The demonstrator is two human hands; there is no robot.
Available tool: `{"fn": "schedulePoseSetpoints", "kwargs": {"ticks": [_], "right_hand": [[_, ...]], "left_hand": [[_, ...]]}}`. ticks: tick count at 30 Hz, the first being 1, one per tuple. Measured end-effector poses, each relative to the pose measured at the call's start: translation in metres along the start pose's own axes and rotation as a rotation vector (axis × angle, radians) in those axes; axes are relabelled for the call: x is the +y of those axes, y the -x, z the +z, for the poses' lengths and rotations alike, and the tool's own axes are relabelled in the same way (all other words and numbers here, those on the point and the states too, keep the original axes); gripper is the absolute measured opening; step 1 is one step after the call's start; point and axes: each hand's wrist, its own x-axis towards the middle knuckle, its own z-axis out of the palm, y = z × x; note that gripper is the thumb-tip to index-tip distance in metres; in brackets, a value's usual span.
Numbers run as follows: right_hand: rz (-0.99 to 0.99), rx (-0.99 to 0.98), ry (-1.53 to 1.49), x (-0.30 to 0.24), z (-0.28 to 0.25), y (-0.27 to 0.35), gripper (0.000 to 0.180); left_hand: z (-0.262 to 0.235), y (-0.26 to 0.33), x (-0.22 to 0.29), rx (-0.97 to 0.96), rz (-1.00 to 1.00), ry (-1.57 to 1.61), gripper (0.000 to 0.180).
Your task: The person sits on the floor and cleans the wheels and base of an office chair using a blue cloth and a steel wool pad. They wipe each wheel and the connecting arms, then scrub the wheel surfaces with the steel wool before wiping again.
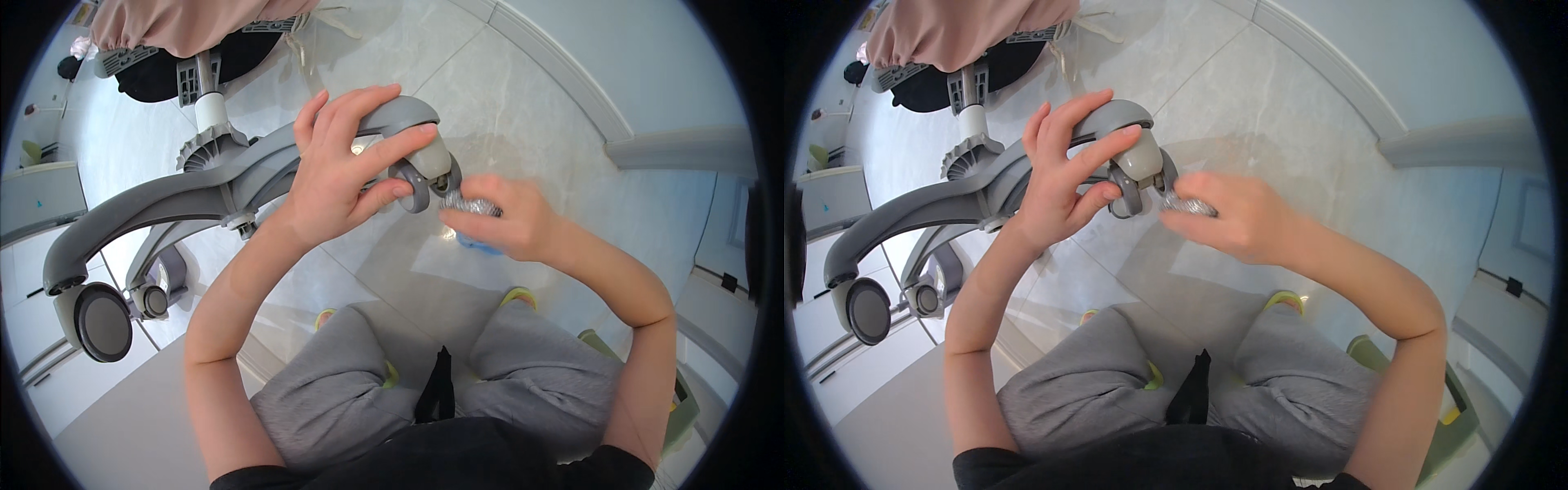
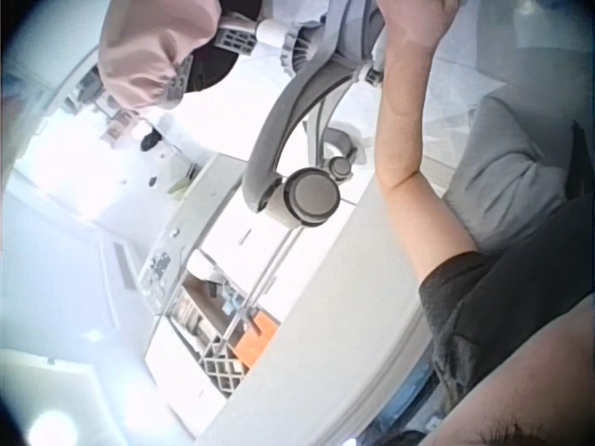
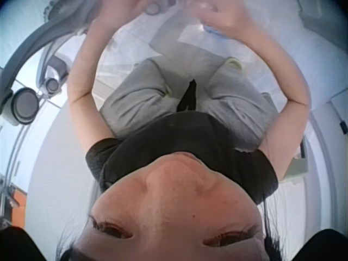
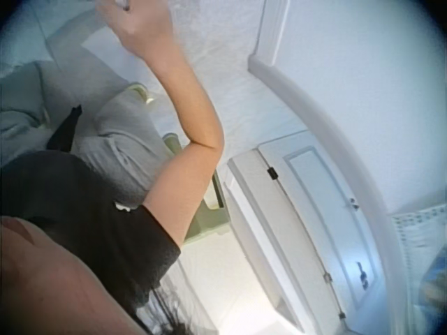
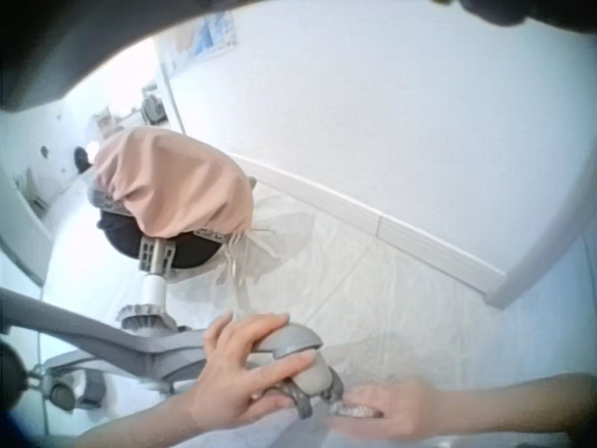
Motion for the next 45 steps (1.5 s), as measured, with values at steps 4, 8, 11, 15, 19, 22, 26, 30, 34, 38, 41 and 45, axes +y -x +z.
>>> {"fn": "schedulePoseSetpoints", "kwargs": {"ticks": [4, 8, 11, 15, 19, 22, 26, 30, 34, 38, 41, 45], "right_hand": [[0.147, 0.025, -0.068, 0.013, -0.014, 0.043, 0.029], [0.424, 0.172, -0.291, 0.013, -0.03, 0.051, 0.032], [0.601, 0.279, -0.517, 0.012, -0.027, 0.052, 0.03], [0.8, 0.248, -0.938, 0.013, -0.028, 0.023, 0.025], [0.673, 0.208, -0.997, 0.011, -0.022, 0.005, 0.024], [0.4, 0.246, -0.711, 0.012, -0.01, 0.002, 0.024], [0.283, 0.235, -0.485, 0.008, -0.006, 0.0, 0.026], [0.233, 0.149, -0.305, -0.004, -0.022, -0.009, 0.033], [0.1, 0.198, -0.112, -0.016, -0.017, -0.032, 0.041], [0.079, 0.154, 0.158, -0.026, 0.001, -0.041, 0.04], [0.04, 0.166, 0.28, -0.031, 0.014, -0.034, 0.033], [0.05, 0.213, 0.343, -0.037, 0.022, -0.028, 0.038]], "left_hand": [[-0.001, 0.0, 0.003, -0.032, -0.019, 0.006, 0.046], [0.001, 0.002, 0.006, 0.022, -0.063, 0.067, 0.048], [0.0, 0.003, 0.016, 0.085, -0.093, 0.145, 0.052], [-0.016, 0.009, 0.045, 0.116, -0.141, 0.174, 0.048], [-0.009, 0.03, 0.069, 0.123, -0.539, 0.573, 0.054], [0.003, 0.024, 0.08, 0.078, -0.797, 0.898, 0.059], [0.014, 0.021, 0.072, 0.106, -0.776, 1.157, 0.06], [0.011, 0.023, 0.068, 0.081, -0.81, 1.154, 0.057], [0.002, 0.021, 0.066, 0.039, -0.934, 1.345, 0.051], [-0.002, 0.016, 0.065, 0.035, -1.037, 1.582, 0.042], [0.004, 0.016, 0.059, 0.044, -1.024, 1.636, 0.037], [0.012, 0.017, 0.051, 0.027, -1.011, 1.768, 0.032]]}}
